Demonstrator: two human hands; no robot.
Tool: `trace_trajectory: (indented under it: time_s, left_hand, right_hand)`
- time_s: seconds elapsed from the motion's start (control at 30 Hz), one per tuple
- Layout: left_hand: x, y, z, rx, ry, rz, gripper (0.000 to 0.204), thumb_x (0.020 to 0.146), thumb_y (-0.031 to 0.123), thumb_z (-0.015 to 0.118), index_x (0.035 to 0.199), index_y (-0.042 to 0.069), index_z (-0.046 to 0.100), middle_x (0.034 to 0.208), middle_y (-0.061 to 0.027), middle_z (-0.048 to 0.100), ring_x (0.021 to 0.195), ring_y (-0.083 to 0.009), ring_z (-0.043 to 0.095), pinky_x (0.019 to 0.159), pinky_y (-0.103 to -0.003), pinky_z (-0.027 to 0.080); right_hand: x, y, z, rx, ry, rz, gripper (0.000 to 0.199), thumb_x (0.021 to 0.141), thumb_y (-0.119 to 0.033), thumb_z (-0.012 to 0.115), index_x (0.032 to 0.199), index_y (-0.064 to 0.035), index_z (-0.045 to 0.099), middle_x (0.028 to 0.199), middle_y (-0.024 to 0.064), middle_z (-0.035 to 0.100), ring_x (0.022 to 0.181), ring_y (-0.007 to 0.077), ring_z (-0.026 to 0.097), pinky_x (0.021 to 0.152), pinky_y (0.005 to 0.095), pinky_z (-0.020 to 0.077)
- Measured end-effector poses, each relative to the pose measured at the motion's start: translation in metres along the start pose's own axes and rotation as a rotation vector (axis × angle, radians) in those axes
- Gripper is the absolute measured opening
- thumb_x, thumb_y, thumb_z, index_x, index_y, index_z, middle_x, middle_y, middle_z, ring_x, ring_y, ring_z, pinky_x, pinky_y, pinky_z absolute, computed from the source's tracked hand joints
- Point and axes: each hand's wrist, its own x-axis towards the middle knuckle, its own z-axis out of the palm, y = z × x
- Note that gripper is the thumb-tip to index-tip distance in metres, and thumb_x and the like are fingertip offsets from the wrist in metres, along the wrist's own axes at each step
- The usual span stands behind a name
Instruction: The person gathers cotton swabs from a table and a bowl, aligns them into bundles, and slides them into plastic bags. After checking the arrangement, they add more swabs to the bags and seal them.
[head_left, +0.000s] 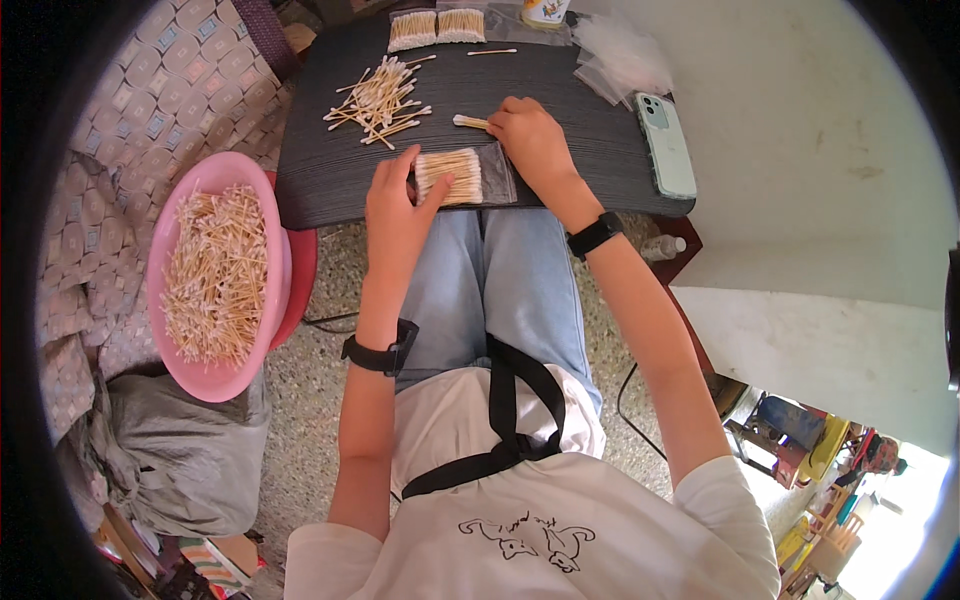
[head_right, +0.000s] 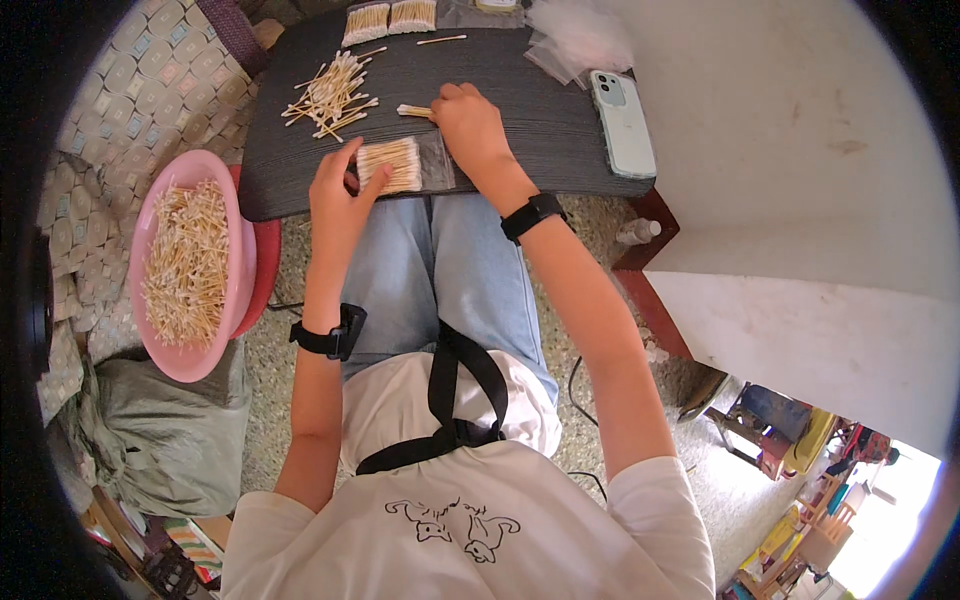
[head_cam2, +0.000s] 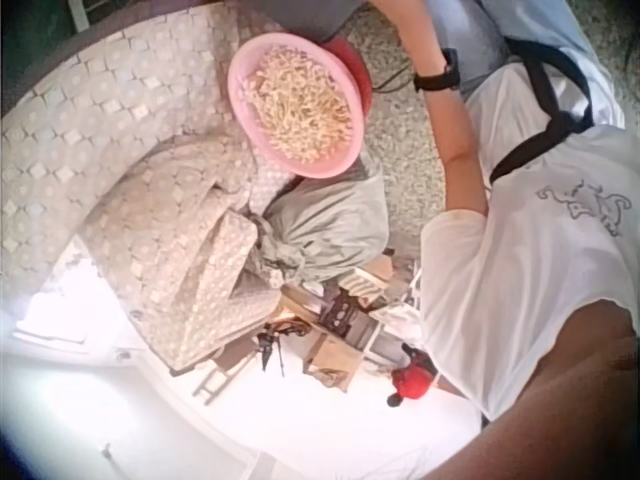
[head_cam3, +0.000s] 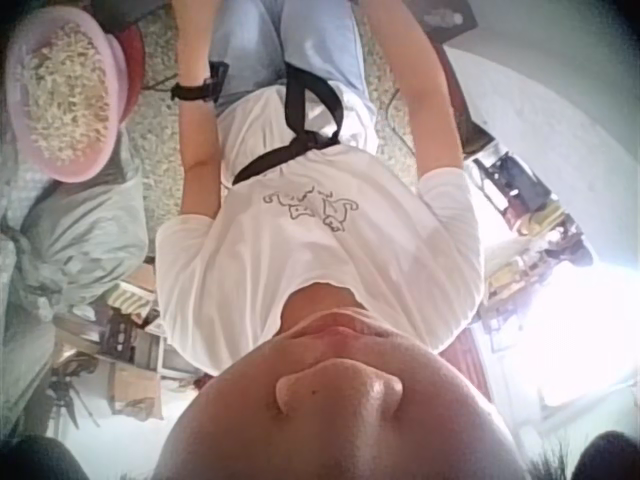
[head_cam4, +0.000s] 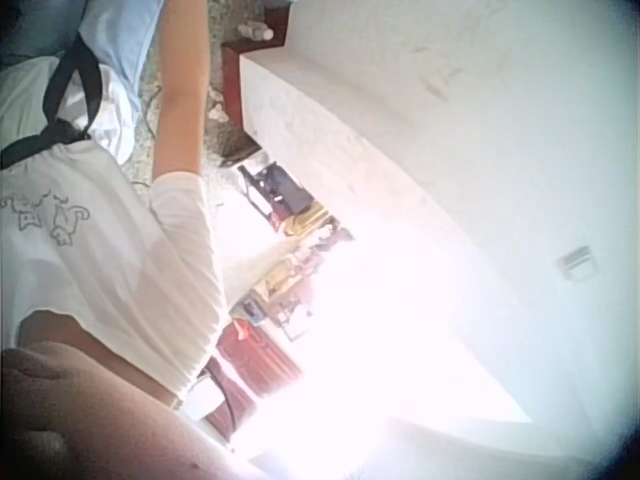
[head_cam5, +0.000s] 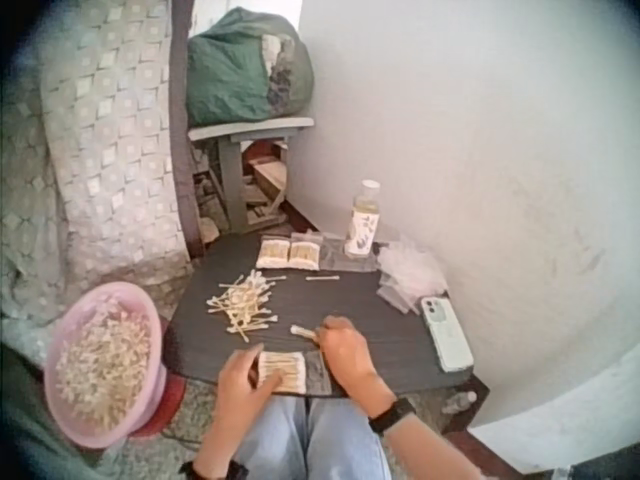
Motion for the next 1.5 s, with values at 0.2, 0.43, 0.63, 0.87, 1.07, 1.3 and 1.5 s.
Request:
trace_trajectory:
  time_s: [0.2, 0.43, 0.63, 0.87, 1.07, 1.3, 1.5]
  left_hand:
    - [0.000, -0.004, 0.001, 0.121, 0.073, 0.148, 0.049, 0.081, 0.029, 0.070, 0.118, 0.002, 0.055, 0.109, -0.0154, 0.054, 0.103, -0.0326, 0.050, 0.089, -0.041, 0.042]
    - [0.002, -0.007, -0.008, 0.159, 0.269, 0.315, 0.032, 0.087, 0.023, 0.064, 0.115, 0.008, 0.058, 0.115, -0.0132, 0.054, 0.109, -0.0291, 0.049, 0.090, -0.039, 0.041]
    - [0.001, -0.001, -0.010, 0.014, 0.172, 0.265, 0.022, 0.086, 0.012, 0.060, 0.107, 0.007, 0.060, 0.110, -0.0103, 0.058, 0.105, -0.0290, 0.050, 0.093, -0.039, 0.037]
    - [0.001, 0.001, -0.003, -0.044, 0.169, 0.277, 0.022, 0.085, 0.011, 0.061, 0.106, 0.006, 0.059, 0.106, -0.0095, 0.060, 0.104, -0.0293, 0.050, 0.094, -0.040, 0.036]
    - [-0.004, 0.024, 0.012, -0.452, 0.117, 0.134, 0.037, 0.086, 0.014, 0.065, 0.121, 0.003, 0.054, 0.105, -0.0096, 0.060, 0.083, -0.0173, 0.060, 0.073, -0.029, 0.047]
    - [-0.009, 0.044, 0.001, -0.862, -0.189, -0.315, 0.029, 0.084, 0.019, 0.072, 0.105, 0.000, 0.067, 0.086, -0.0032, 0.066, 0.066, -0.0039, 0.056, 0.051, -0.017, 0.040]
    - [-0.018, 0.040, 0.002, -0.590, -0.164, -0.187, 0.018, 0.083, 0.016, 0.072, 0.092, 0.001, 0.071, 0.079, -0.0029, 0.064, 0.057, -0.0031, 0.054, 0.048, -0.018, 0.042]
  right_hand:
    - [-0.005, 0.001, 0.001, -0.064, 0.040, -0.026, 0.006, 0.080, -0.009, 0.061, 0.082, -0.0039, 0.063, 0.081, 0.0073, 0.058, 0.083, 0.0247, 0.057, 0.072, 0.0349, 0.0500]
    - [-0.011, 0.000, 0.006, -0.267, 0.060, -0.101, 0.006, 0.073, -0.005, 0.058, 0.078, -0.0041, 0.059, 0.083, 0.0106, 0.060, 0.084, 0.0244, 0.058, 0.074, 0.0324, 0.0511]
    - [-0.017, 0.005, 0.006, -0.248, 0.080, -0.081, 0.007, 0.073, -0.004, 0.058, 0.080, -0.0030, 0.059, 0.082, 0.0118, 0.060, 0.082, 0.0263, 0.058, 0.076, 0.0330, 0.0504]
    - [-0.031, 0.010, -0.014, 0.138, 0.165, 0.187, 0.012, 0.085, -0.009, 0.060, 0.088, 0.0015, 0.063, 0.080, 0.0140, 0.063, 0.075, 0.0277, 0.060, 0.068, 0.0343, 0.0483]
    - [-0.048, -0.034, -0.063, 0.994, -0.047, 0.579, 0.019, 0.088, -0.015, 0.063, 0.095, 0.0025, 0.066, 0.075, 0.0037, 0.062, 0.067, 0.0094, 0.055, 0.061, 0.0246, 0.0438]
    - [-0.073, -0.067, -0.077, 1.440, -0.404, 0.669, 0.023, 0.089, -0.021, 0.064, 0.097, 0.0011, 0.067, 0.079, -0.0019, 0.060, 0.070, 0.0048, 0.051, 0.065, 0.0205, 0.0420]
    - [-0.077, -0.075, -0.074, 1.499, -0.425, 0.744, 0.026, 0.091, -0.022, 0.062, 0.099, 0.0020, 0.066, 0.081, 0.0023, 0.062, 0.071, 0.0075, 0.056, 0.066, 0.0221, 0.0463]
